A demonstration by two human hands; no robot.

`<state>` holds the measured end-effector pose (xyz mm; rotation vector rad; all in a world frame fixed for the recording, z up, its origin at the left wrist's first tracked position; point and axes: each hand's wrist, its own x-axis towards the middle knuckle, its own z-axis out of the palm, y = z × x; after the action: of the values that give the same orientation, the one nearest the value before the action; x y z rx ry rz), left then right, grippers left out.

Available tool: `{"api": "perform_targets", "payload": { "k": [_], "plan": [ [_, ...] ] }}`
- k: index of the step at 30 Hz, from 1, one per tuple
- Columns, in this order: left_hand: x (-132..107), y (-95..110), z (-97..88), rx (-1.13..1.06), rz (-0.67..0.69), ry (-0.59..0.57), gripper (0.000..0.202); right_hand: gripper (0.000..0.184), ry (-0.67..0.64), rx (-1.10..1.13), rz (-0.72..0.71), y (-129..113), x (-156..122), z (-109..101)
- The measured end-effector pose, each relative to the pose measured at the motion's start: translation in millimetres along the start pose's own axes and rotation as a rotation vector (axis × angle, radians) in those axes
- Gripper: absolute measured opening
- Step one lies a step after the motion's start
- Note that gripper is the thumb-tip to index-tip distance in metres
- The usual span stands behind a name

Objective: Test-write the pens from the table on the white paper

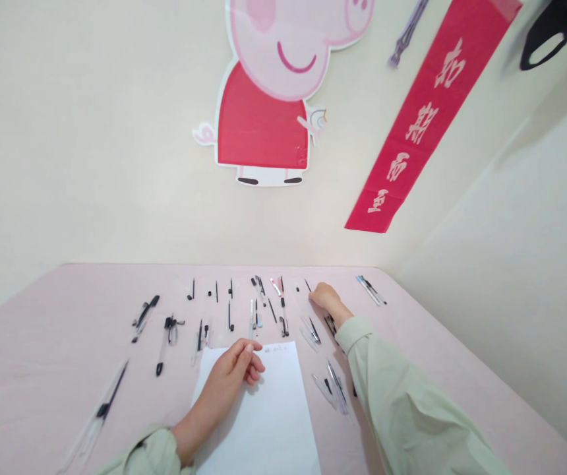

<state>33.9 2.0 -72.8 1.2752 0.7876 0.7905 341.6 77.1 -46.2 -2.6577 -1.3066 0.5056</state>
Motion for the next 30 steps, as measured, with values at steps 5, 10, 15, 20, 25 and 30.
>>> {"api": "perform_targets", "payload": {
  "k": [5, 10, 15, 20, 25, 30],
  "plan": [
    [1.4, -2.1, -0.4, 0.002, 0.009, -0.008, 0.045, 0.034, 0.021, 0.108, -0.074, 1.2, -10.1, -8.8],
    [0.4, 0.8, 0.4, 0.007, 0.002, -0.005, 0.046, 0.012, 0.095, 0.245, -0.297, -18.7, -50.5, -8.9],
    [-1.4, 4.3, 0.4, 0.012, 0.007, -0.003, 0.048, 0.007, -0.006, 0.348, -0.575, -44.5, -124.0, 13.9],
    [-1.5, 7.1, 0.4, 0.041, 0.022, -0.004, 0.044, 0.005, -0.082, 0.326, -0.718, -52.0, -174.5, 33.6],
    [-0.4, 7.5, 0.7, 0.072, 0.033, 0.013, 0.041, 0.009, -0.043, 0.262, -0.708, -53.4, -189.0, 38.2],
    [0.7, 5.6, 1.1, 0.062, 0.014, 0.047, 0.039, 0.011, -0.065, 0.195, -0.733, -50.7, -173.4, 30.3]
  ]
}}
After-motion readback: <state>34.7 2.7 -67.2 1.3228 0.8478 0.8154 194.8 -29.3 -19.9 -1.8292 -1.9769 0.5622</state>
